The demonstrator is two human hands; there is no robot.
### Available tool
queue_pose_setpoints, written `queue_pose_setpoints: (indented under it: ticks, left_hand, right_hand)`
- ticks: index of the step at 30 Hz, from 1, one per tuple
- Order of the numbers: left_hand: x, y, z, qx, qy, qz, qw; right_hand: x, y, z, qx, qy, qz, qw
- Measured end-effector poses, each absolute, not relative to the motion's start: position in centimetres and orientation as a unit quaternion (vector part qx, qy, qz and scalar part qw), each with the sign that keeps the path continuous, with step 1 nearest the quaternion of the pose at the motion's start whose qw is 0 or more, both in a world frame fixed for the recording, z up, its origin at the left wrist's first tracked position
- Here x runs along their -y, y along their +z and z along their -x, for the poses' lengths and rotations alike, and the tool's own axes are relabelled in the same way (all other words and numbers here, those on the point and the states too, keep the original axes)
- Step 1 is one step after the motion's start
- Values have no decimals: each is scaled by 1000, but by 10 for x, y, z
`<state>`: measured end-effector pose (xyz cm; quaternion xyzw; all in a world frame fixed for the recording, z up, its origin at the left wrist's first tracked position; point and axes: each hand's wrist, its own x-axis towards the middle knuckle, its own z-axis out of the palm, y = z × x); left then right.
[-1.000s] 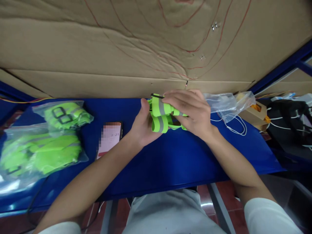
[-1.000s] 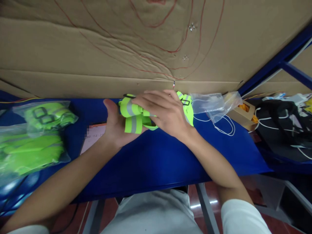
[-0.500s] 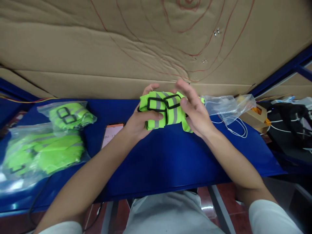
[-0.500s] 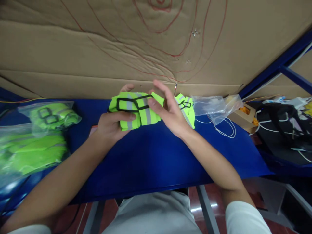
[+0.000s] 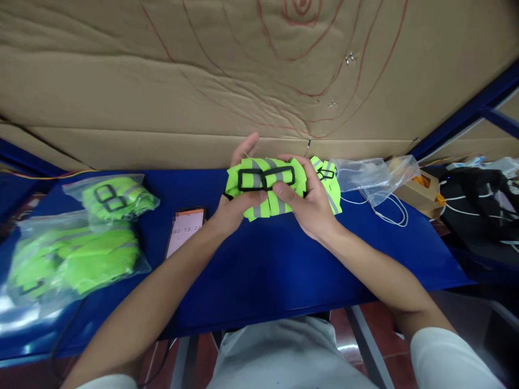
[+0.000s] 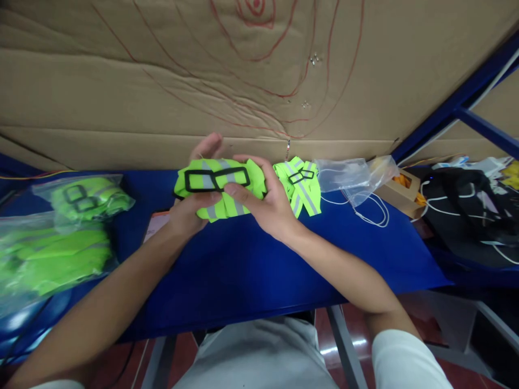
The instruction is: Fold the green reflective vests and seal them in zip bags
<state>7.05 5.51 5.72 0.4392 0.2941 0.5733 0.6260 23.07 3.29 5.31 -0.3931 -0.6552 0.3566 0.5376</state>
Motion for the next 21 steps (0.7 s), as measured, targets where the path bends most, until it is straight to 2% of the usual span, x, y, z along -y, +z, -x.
queue_pose_setpoints:
  ticks: [7,10,15,17,19,21]
  left_hand:
    - [-40,41,-74,-289,520,-472,651]
    - [-28,37,-70,-295,550,-456,634]
    - [-20,26,-53,-353,537,-401,653]
    - [-23,19,-45,-364,527,-388,663]
    - [-27,11,-39,-364,527,-378,669]
    - [-29,6,-36,-365,519,-371,678]
  right_hand:
    - [-32,52,-234,699,252,383,548]
    - [-26,41,-229,736,232,387,505]
    - [-39,27,-250,799,329,327,382]
    - [-57,22,-277,802,244,419,350]
    - [-79,15,-310,698,90,639,312]
    - [-99,7,-344,611,50,733,294]
